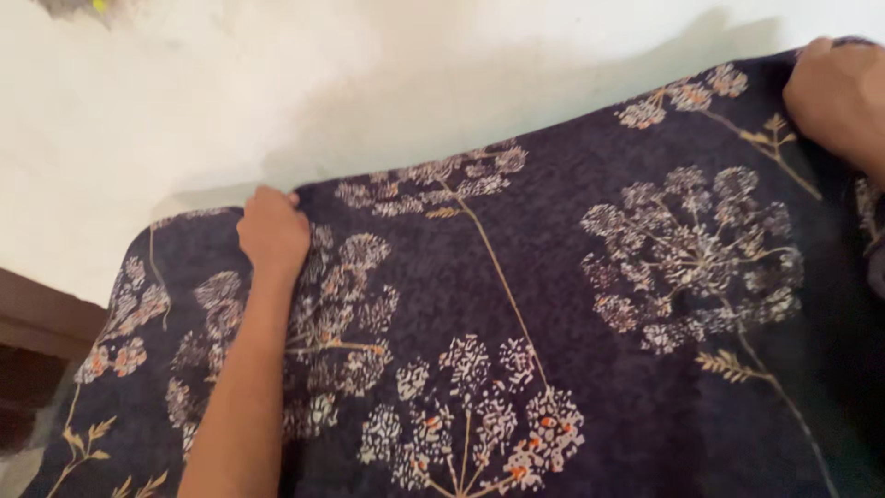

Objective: The person spreads a dark floral-patterned fabric on a table, smooths it out, and folds it into a compact rectangle. The person repeatedly adjusts and refolds the fabric to achieve a neat final shape.

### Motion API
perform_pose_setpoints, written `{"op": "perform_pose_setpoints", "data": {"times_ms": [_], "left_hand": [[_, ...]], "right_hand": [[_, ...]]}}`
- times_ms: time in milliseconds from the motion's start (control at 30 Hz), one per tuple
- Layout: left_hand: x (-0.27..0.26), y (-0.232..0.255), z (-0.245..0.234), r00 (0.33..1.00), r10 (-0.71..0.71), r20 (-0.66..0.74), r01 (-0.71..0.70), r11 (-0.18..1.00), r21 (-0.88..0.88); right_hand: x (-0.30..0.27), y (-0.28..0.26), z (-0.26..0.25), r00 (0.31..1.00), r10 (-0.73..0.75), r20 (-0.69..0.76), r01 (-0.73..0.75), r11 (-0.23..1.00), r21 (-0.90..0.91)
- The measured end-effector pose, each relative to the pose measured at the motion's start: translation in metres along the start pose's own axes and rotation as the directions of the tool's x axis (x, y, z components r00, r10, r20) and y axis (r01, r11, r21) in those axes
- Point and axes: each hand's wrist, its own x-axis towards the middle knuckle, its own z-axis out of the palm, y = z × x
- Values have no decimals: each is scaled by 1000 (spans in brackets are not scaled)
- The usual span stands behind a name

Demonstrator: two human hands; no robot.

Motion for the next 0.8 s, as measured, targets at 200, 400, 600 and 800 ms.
{"op": "perform_pose_setpoints", "data": {"times_ms": [200,400,600,800], "left_hand": [[40,0,7,939,38,-341,-81,990,-113],[35,-21,40,922,244,-300,-185,960,211],[-11,24,-12,993,86,86,-75,989,-125],[-79,141,-125,944,227,241,-138,932,-336]], "right_hand": [[26,-15,-20,996,93,1,-92,983,159],[32,-12,0,990,138,-8,-130,946,295],[22,-73,-141,990,96,103,-119,959,258],[-100,-219,-247,887,-440,-143,426,655,624]]}}
